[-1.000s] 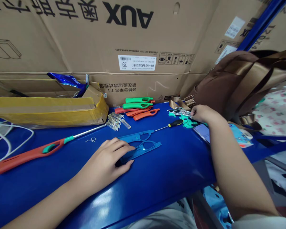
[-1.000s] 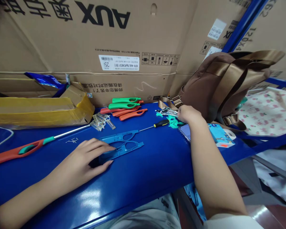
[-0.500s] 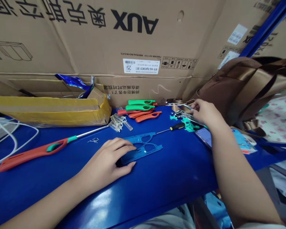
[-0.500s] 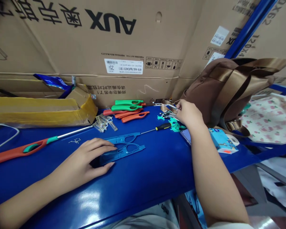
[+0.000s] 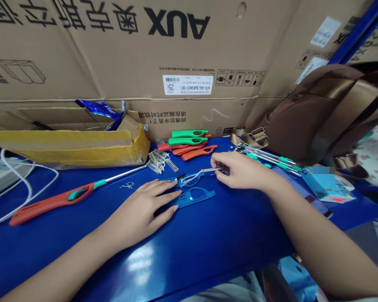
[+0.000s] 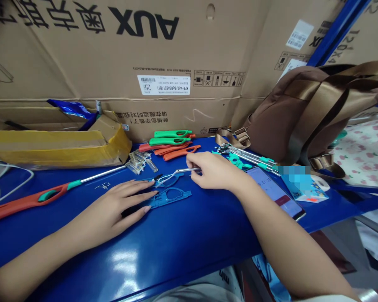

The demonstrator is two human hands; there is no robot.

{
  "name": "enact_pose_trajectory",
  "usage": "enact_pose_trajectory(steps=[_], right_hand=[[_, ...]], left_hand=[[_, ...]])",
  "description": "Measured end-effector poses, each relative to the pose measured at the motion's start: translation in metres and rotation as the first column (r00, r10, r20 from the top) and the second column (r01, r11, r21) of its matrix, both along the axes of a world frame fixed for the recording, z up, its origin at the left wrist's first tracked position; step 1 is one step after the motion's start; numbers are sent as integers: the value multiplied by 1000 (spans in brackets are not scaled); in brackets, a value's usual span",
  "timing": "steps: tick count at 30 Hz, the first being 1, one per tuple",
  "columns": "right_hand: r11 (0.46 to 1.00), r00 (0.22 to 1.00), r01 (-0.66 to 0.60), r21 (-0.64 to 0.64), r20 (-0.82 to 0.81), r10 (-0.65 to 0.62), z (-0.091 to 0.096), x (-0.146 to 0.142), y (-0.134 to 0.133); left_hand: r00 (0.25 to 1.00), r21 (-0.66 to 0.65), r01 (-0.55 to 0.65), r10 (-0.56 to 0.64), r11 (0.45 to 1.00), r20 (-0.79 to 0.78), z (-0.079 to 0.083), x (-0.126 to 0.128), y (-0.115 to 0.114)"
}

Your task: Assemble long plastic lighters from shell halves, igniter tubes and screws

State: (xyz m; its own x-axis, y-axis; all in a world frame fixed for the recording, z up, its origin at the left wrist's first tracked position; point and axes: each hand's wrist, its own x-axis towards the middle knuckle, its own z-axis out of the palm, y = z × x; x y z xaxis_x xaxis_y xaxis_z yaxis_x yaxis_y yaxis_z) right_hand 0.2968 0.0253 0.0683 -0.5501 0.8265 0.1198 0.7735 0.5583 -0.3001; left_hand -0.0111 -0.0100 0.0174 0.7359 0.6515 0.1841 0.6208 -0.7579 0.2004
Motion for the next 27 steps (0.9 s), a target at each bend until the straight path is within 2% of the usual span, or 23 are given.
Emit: enact_pose_trajectory(steps=[6,13,21,27], right_hand=[[999,999,11,-41,46,-9,2,3,-1],[994,993,-94,-50,61,97,1,-2,-4],[995,994,-86,52,69,83,2,-9,-10],[994,994,-97,52,61,94,1,-12,-13]], left_hand=[[999,51,-27,29,998,-43,3,1,-3],[999,95,-23,19,995,47,7,3,-6],[994,29,-30,27,999,104,8,5,-10],[994,-13,-53,54,999,93,10,3,-9]])
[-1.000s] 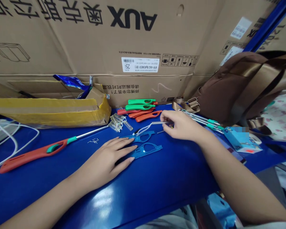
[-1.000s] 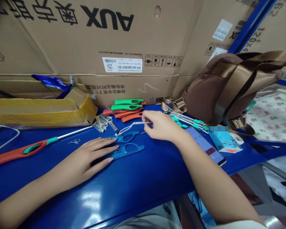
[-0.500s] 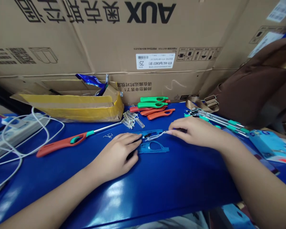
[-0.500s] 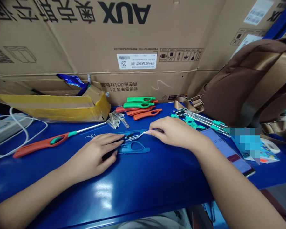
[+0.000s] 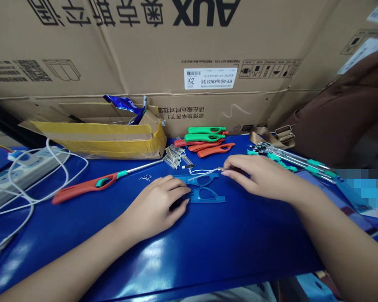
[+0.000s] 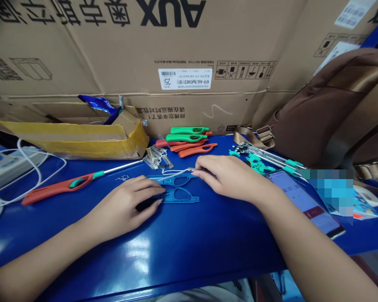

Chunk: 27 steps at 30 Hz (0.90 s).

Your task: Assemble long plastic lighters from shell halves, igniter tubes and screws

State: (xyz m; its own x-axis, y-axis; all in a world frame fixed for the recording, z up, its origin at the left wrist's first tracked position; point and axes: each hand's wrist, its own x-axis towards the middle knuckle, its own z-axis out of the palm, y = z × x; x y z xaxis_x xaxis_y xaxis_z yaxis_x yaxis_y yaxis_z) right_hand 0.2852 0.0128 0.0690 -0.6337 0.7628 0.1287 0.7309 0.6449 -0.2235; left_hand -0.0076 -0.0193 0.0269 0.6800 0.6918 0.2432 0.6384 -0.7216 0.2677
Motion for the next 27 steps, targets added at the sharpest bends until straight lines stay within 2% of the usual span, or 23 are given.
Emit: enact_pose_trajectory(steps=[6,12,19,22,24,27], right_hand=[[1000,1000,10,-17,1,-10,1,-4,-2],[999,999,47,-5,7,-47,2,-4,-3],[998,998,60,-34,21,-59,2,-5,-2],[998,999,38,-44,18,-37,1,-5,-2],[998,1000,22,-52,9,-21,1,-7,-3],[997,1000,-2,-71,-1,2,1,-9,-5]], left_hand=[[999,6,-32,31,999,17,1,0,1],[999,40,20,-19,999,-30,-2,0,3],[997,52,-45,48,998,-62,-9,-2,5],[997,29,-77,76,997,13,-9,-1,5],[984,0,-122,121,992,133,-7,0,4],[918,-54,-215,221,975,329,-4,2,4]])
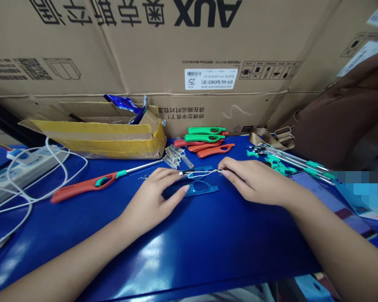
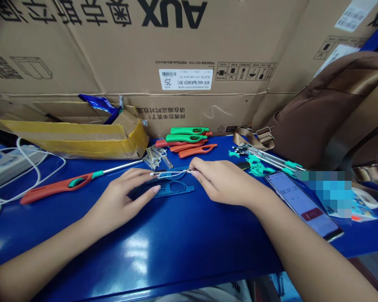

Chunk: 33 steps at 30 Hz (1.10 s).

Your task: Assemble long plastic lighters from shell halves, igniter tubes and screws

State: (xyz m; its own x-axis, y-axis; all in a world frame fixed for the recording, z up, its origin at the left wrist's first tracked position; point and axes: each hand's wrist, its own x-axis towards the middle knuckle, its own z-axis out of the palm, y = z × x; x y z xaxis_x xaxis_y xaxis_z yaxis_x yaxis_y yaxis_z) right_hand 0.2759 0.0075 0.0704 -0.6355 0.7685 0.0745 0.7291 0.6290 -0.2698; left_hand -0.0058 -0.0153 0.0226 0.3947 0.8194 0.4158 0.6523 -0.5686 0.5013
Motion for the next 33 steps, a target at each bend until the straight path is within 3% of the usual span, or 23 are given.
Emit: enact_pose_trajectory(steps=[5,9,12,17,24,33], right_hand=[[999,1000,-13,-42,18,13,-1,-5,-2],[998,999,-13,-69,42,16,-2,-5,0],[997,999,3,-81,42,1,-3,-4,0],[995,999,2,-102,41,2,-4,-4,0],[985,994,-102,-141,-42,97,-1,-4,-1],[969,983,-123,-215,-164,88,-1,-5,-3]], left_hand=[[971,-169,-31,70,985,230,-1,2,1],[892,-382,64,119,922,435,-4,5,2],[851,-460,114,152,881,503,-3,8,3],[858,-509,78,202,857,472,2,11,5],[856,-533,34,250,845,452,8,12,4],[825,-506,19,273,862,495,12,11,0]])
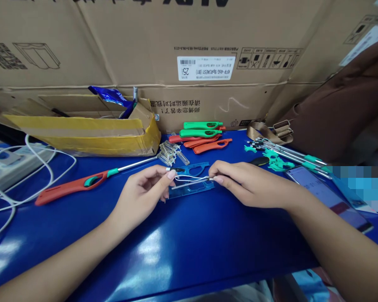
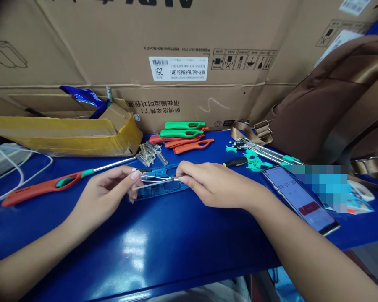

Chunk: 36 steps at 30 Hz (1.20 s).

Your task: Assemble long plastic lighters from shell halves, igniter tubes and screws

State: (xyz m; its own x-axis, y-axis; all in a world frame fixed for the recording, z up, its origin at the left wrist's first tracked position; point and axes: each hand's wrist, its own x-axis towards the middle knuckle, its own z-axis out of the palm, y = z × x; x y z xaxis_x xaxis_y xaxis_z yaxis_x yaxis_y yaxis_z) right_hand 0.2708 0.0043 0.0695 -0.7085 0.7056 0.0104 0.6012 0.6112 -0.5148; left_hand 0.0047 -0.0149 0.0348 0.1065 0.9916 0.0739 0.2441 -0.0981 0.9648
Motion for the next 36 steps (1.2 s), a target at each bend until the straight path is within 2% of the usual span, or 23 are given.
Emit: enact_pose_trajectory(steps=[7,12,16,19,22,29,36], right_hand=[[999,999,-26,-40,-47,24,-2,1,1],[999,1000,-7,-50,-5,7,2,2,1],[997,997,-27,-73,65,32,-1,4,5],[997,996,-59,-57,59,62,-10,7,13],[997,997,-67,-33,32,68,-19,8,20],[999,999,-40,-19,-23,40,-22,9,25],[997,994,-76,26,-70,78,-27,10,28]], left_hand=[[999,4,29,-29,1000,-33,-3,0,1],[998,4,24,-23,1000,-54,-2,0,1],[977,105,74,-51,992,-208,-6,-2,2],[926,225,155,-63,962,-371,-10,-4,1],[885,262,211,-70,942,-460,-12,-5,0],[858,259,246,-86,934,-507,-15,-7,1],[857,239,238,-88,941,-507,-16,-8,3]])
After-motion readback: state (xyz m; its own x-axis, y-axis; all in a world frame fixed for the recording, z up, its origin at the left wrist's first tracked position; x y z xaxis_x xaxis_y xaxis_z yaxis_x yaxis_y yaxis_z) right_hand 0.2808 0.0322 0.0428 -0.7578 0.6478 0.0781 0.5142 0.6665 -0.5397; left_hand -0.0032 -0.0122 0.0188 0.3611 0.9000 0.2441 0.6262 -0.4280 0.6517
